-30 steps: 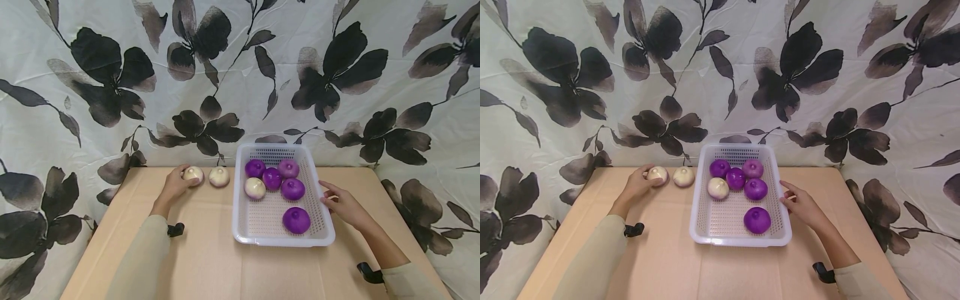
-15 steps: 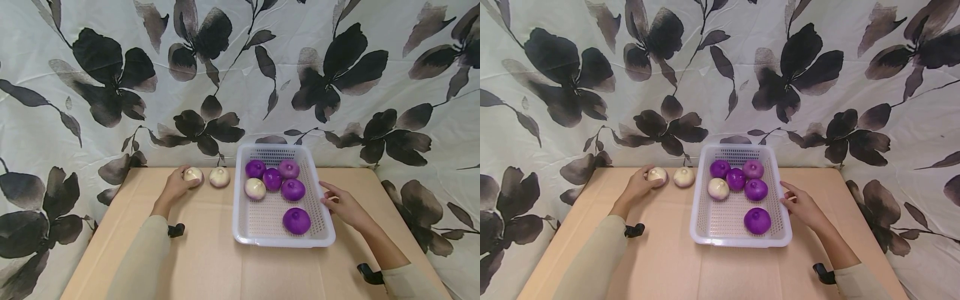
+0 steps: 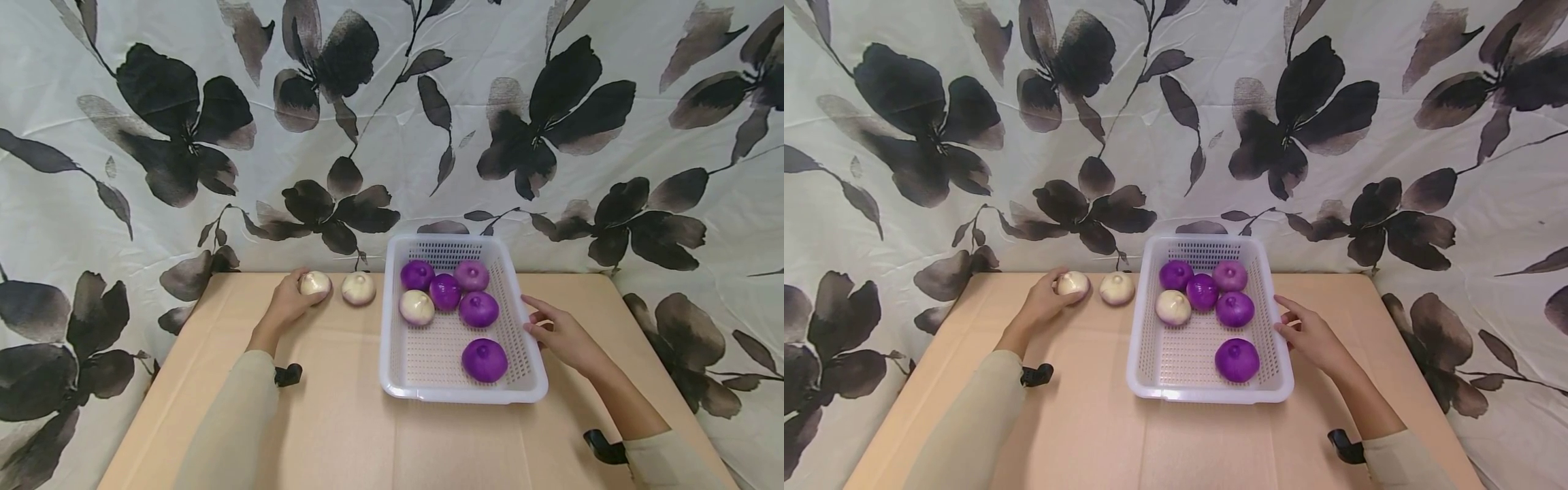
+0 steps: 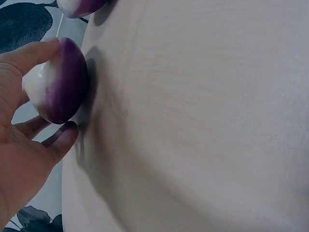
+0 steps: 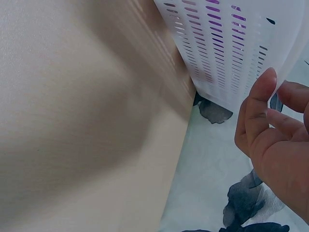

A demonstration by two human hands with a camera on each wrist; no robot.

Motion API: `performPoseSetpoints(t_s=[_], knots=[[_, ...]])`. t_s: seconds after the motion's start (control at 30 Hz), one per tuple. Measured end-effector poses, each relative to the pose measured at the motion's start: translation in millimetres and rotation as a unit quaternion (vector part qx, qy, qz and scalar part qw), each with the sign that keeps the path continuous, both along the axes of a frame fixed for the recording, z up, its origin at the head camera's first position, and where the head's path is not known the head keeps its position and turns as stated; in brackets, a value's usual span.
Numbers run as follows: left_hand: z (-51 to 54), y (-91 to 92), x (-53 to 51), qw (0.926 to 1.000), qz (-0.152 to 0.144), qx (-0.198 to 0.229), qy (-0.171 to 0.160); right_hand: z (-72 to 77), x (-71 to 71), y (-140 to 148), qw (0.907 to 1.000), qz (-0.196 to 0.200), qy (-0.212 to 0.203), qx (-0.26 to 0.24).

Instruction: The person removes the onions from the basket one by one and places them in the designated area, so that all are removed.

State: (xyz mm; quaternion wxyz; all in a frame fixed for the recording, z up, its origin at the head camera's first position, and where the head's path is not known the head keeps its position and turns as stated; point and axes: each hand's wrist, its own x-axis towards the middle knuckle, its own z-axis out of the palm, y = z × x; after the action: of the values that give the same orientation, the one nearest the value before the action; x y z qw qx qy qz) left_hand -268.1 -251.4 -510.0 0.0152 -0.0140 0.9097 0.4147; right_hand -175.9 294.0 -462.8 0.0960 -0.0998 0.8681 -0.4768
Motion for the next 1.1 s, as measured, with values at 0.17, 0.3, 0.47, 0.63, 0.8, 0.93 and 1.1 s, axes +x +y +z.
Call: performPoseSetpoints(t_s=[0.17, 0.3, 0.47, 0.63, 0.8, 0.93, 1.1], knots=[[-2.2, -1.6, -2.3, 1.0, 0.0, -0.004, 0.008, 0.7, 0.5, -0.1, 1.0, 0.002, -0.001, -0.003], [-2.6, -1.9, -2.9, 0.9999, 0.002, -0.006, 0.01, 1.2, 0.8, -0.4, 1.0, 0.002, 0.0, -0.002], [-2.7, -1.8, -3.1, 0.9999, 0.002, -0.006, 0.009, 2.3, 0.6, -1.0, 1.0, 0.001, 0.003, 0.001], [-3.3, -1.2, -2.9, 0.9999, 0.004, -0.001, 0.013, 2.9, 0.7, -1.0, 1.0, 0.001, 0.002, 0.0], [-2.2, -2.2, -0.4, 0.9998, 0.002, 0.001, 0.018, 2.3, 0.5, -0.8, 1.0, 0.0, 0.001, 0.001], [1.0, -5.2, 3.2, 0.9998, 0.001, 0.008, 0.019, 2.1, 0.2, -1.1, 1.0, 0.001, 0.002, 0.003], [9.7, -6.0, 8.9, 0.9998, -0.008, 0.004, 0.02, 2.6, 0.2, -0.9, 1.0, 0.0, 0.001, 0.002]])
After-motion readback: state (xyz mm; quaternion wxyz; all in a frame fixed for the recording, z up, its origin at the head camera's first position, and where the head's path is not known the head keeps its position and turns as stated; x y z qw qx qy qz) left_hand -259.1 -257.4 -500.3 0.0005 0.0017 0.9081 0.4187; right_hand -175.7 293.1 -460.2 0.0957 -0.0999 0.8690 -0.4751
